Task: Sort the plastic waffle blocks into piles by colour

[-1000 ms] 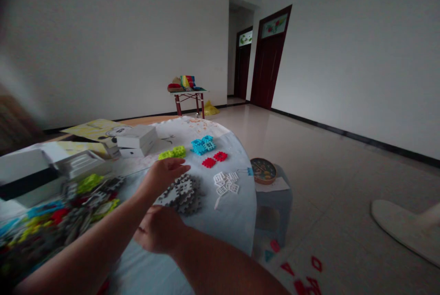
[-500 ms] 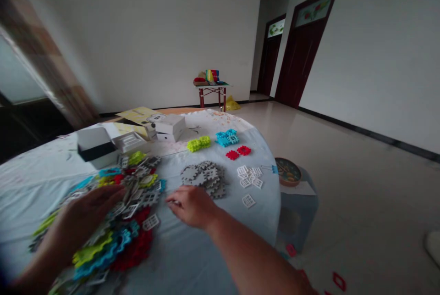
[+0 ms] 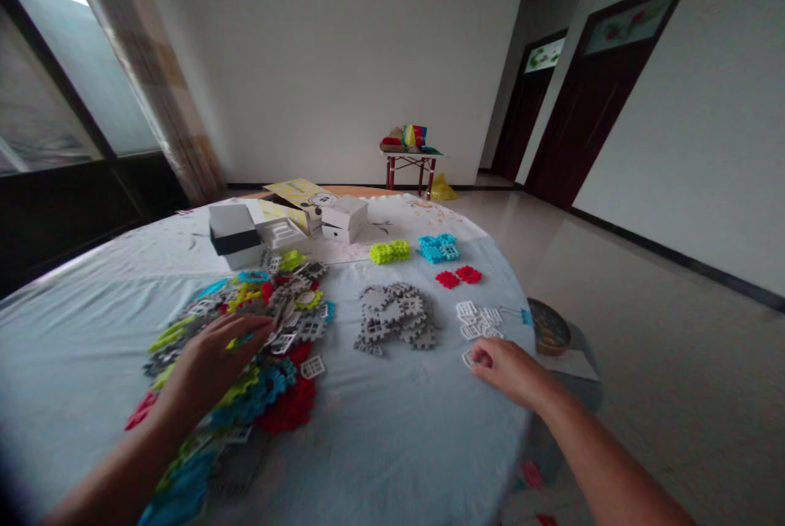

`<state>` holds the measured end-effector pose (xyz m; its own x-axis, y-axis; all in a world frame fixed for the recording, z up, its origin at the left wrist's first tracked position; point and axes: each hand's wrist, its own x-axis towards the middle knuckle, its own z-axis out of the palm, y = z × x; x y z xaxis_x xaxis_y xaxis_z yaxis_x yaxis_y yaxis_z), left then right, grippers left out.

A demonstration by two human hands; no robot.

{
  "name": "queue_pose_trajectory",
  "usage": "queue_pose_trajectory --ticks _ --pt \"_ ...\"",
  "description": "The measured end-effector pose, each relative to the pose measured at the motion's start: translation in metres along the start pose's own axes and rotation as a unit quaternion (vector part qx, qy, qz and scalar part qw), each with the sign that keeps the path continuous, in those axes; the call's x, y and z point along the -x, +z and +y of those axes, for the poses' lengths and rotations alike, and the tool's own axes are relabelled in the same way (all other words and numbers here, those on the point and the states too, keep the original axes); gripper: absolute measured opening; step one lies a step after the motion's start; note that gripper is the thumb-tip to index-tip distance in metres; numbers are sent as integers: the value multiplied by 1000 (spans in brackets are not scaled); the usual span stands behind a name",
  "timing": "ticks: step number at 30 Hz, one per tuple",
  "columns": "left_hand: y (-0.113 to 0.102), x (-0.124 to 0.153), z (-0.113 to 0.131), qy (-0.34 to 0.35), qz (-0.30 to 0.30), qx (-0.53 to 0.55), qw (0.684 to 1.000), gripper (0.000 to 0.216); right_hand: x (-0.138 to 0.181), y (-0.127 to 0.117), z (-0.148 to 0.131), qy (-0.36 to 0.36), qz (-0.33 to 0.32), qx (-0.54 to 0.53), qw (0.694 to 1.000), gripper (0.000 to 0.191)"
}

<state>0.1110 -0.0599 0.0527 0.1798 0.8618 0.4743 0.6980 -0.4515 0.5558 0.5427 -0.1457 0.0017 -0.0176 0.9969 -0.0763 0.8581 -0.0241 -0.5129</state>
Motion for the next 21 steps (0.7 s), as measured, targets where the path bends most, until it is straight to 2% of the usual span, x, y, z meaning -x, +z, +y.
queue_pose_trajectory --ticks 5,8,11,15,18,21 --pt "-4 6 -1 87 -35 -87 992 29 -32 -2 16 24 75 24 997 20" --pt "-12 9 2 100 -54 -100 989 29 -42 -6 7 31 127 40 991 20" --pt "-25 5 6 62 -37 -112 991 31 -46 -6 -30 -33 155 8 987 21" --pt "-45 -11 -3 -27 -2 -120 992 36 -50 14 -109 -147 153 -83 974 22" --pt "-54 -23 -17 -75 -21 -150 986 38 -51 41 -162 -208 109 -112 965 19" --pt "-60 -29 -26 -85 -61 -186 977 38 -51 68 -192 -250 70 -109 960 17"
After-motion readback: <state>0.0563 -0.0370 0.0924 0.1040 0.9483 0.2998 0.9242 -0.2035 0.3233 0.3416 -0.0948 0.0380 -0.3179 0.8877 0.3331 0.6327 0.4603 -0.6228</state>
